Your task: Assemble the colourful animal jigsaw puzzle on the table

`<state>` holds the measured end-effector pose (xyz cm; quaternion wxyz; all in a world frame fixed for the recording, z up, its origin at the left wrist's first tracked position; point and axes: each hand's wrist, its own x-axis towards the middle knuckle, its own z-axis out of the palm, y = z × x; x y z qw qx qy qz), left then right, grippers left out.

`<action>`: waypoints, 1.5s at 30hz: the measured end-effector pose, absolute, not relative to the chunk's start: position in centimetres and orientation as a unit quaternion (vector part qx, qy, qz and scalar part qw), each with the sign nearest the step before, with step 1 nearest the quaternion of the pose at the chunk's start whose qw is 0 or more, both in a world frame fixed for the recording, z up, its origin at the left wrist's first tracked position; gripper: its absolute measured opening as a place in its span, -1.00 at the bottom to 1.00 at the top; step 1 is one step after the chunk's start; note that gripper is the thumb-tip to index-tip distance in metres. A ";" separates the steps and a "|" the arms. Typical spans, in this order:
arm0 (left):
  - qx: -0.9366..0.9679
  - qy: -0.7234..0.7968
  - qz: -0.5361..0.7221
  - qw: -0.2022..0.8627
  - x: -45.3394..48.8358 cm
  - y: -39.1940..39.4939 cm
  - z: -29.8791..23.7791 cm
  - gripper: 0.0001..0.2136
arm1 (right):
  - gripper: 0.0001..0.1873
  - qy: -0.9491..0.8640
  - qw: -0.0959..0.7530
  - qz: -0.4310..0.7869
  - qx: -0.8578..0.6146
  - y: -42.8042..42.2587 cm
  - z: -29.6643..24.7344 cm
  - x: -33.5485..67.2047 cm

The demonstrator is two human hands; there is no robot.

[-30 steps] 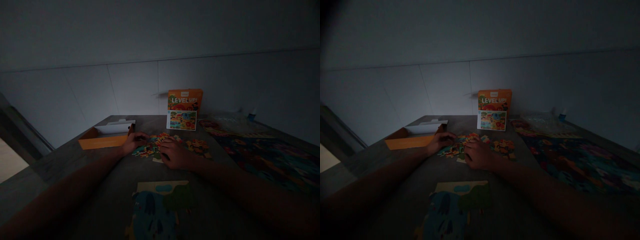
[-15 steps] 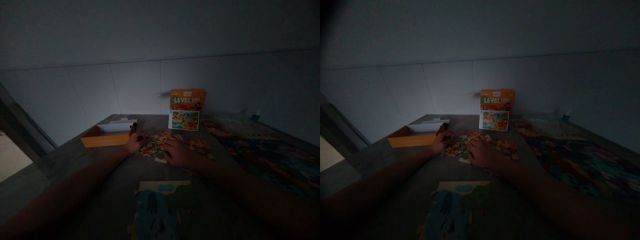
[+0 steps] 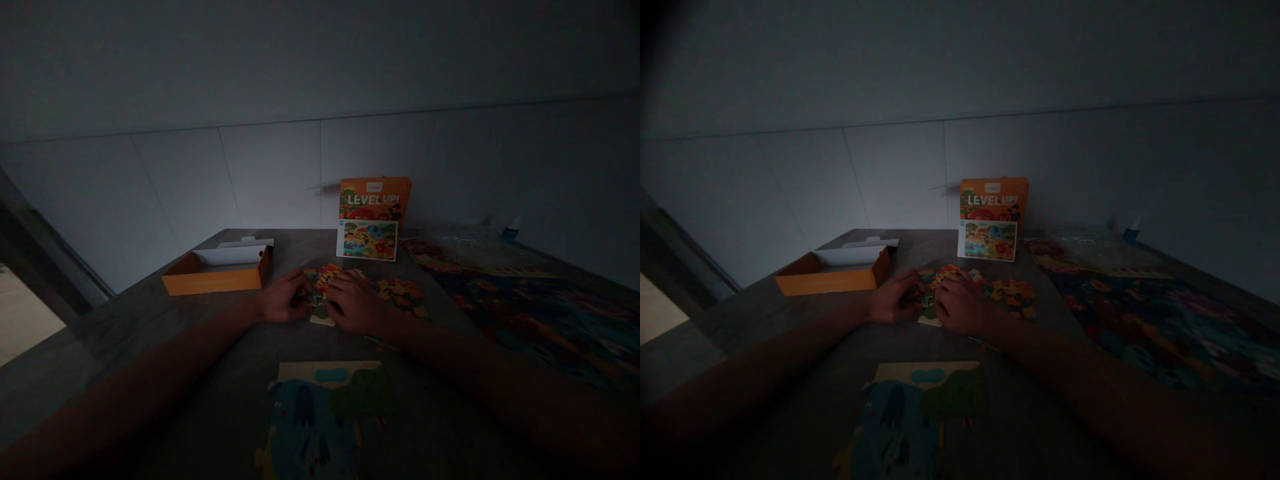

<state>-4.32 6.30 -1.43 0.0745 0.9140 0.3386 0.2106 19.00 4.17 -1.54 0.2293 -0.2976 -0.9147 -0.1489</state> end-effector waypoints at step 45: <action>0.784 0.553 0.279 -0.034 -4.2 7.2 -1.7 -0.81 | -0.73 -0.811 0.364 -0.038 -0.456 5.9 -3.0 19.7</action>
